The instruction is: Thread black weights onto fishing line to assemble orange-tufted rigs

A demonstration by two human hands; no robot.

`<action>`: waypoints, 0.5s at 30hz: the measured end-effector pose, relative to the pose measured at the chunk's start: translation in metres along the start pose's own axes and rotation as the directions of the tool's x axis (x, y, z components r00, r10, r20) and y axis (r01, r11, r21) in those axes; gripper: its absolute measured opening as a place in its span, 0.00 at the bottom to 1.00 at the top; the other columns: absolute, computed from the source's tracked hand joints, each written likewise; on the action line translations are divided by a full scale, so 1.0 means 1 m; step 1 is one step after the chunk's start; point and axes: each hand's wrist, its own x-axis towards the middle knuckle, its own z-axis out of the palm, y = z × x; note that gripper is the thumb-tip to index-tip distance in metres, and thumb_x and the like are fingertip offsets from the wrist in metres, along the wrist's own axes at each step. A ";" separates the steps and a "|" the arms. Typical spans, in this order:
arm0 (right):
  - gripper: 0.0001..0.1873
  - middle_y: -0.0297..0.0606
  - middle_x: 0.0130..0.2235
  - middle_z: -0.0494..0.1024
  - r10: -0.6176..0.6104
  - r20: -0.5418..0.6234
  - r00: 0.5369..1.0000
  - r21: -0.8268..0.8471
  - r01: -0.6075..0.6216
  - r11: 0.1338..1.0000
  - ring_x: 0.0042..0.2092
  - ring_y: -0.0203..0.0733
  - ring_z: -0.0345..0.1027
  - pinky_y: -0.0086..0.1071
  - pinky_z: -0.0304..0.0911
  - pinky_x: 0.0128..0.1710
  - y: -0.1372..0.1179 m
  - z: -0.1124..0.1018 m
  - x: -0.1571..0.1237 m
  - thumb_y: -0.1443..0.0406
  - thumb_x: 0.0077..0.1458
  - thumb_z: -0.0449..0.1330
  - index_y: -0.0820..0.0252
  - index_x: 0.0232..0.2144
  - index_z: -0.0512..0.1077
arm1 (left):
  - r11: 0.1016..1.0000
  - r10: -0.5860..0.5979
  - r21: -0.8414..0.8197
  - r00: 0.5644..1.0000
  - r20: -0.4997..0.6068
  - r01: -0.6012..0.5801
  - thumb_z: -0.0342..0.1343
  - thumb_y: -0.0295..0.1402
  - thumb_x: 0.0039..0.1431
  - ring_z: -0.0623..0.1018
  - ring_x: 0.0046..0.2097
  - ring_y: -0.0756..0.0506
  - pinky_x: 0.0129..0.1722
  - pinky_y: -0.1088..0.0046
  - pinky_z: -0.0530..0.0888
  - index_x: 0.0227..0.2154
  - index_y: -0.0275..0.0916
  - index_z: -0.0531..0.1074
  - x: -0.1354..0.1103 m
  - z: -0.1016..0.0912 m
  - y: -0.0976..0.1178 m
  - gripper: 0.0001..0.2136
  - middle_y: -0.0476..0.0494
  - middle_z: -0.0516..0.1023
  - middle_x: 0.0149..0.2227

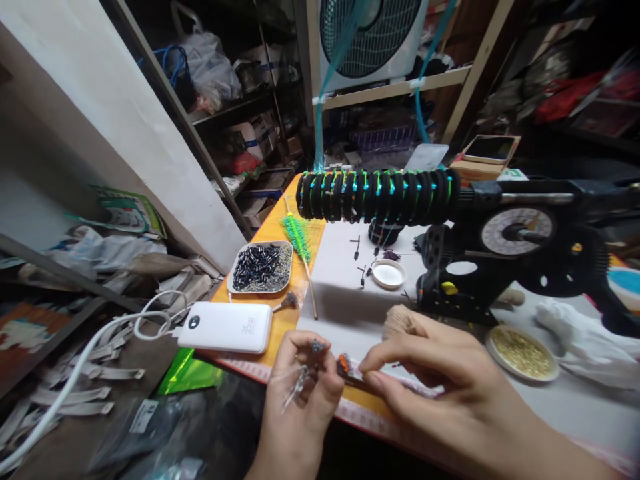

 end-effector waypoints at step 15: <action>0.09 0.37 0.35 0.72 0.303 0.075 0.950 0.462 -0.302 0.834 0.33 0.36 0.71 0.26 0.67 0.29 0.007 0.006 -0.008 0.62 0.65 0.60 0.56 0.33 0.79 | 0.978 0.006 -0.207 0.987 0.163 0.029 0.56 0.41 0.67 0.57 0.21 0.57 0.22 0.78 0.51 0.31 0.39 0.65 -0.011 0.012 -0.023 0.13 0.51 0.74 0.26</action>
